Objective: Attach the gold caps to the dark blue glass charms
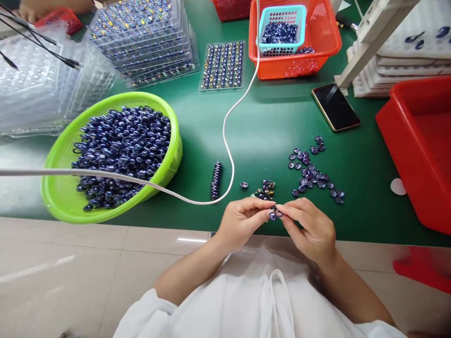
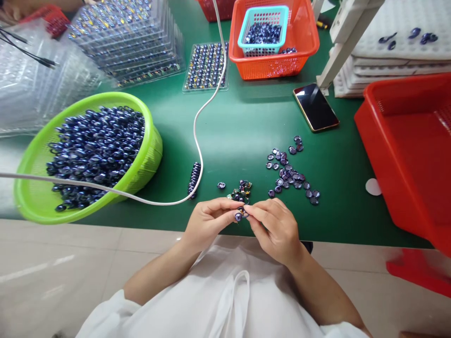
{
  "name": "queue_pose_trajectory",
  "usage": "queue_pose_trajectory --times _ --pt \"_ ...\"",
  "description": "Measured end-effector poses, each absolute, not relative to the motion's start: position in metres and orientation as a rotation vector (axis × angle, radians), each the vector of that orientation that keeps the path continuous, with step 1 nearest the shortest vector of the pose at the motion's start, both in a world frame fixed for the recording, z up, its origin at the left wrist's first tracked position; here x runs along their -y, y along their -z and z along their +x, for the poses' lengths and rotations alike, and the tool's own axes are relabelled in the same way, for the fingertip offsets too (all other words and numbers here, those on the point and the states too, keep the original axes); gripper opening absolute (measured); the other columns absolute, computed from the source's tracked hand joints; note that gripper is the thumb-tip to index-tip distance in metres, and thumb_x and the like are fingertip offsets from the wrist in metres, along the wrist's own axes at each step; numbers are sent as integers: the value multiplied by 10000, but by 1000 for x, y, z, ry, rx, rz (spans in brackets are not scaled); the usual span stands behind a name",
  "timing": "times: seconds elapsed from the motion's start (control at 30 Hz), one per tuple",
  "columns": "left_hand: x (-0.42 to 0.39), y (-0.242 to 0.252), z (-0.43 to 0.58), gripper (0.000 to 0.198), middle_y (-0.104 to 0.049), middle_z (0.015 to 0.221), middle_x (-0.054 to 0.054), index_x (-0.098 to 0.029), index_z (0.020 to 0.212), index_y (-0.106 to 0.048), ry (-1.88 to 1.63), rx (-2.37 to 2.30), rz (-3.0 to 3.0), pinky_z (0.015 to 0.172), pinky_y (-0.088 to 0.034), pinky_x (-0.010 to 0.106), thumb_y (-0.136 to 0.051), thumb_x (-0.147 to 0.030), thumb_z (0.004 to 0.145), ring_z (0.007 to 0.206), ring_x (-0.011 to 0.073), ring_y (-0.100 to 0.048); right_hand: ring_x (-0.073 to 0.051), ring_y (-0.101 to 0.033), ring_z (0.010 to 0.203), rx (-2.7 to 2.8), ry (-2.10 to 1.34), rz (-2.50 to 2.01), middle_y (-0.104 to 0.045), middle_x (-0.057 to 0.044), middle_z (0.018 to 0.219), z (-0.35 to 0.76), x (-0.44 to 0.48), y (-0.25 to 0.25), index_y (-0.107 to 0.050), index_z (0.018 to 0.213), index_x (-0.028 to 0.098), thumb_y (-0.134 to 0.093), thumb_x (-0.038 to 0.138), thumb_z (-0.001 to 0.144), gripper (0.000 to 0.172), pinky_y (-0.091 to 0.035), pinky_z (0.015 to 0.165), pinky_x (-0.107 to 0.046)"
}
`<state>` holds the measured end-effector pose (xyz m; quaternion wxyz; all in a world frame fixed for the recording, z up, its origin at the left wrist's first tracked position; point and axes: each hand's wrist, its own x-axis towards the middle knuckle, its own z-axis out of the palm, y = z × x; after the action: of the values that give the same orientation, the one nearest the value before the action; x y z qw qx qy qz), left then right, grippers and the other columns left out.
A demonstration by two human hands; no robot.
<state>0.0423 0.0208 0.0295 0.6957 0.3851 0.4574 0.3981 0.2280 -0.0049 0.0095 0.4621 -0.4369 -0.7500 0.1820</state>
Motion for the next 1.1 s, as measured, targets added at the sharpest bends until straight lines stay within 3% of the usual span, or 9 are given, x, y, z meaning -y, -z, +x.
queue_pose_trajectory --times 0.3,0.73,1.1 --pt "-20 -24 39 139 -801 894 64 -212 936 -832 -934 -1047 1106 766 -583 256 -791 -213 803 822 167 -726 -161 -647 783 1849 -457 -1071 -729 -50 948 228 4 -9 -660 1186 224 -666 -14 850 411 -509 678 -318" --pt "-22 -16 38 179 -791 885 87 -198 1001 -794 -1094 -907 1527 749 -580 307 -705 -120 867 784 175 -714 -134 -684 828 1685 -653 -1202 -732 -6 896 222 6 -14 -700 1058 237 -662 46 880 264 -533 694 -256" --pt "-17 -9 42 164 -772 857 74 -194 993 -784 -1107 -987 1464 710 -554 279 -728 -130 853 768 167 -690 -104 -610 684 1559 -798 -1256 -676 14 857 217 10 -10 -672 999 241 -649 92 888 187 -504 624 -238"
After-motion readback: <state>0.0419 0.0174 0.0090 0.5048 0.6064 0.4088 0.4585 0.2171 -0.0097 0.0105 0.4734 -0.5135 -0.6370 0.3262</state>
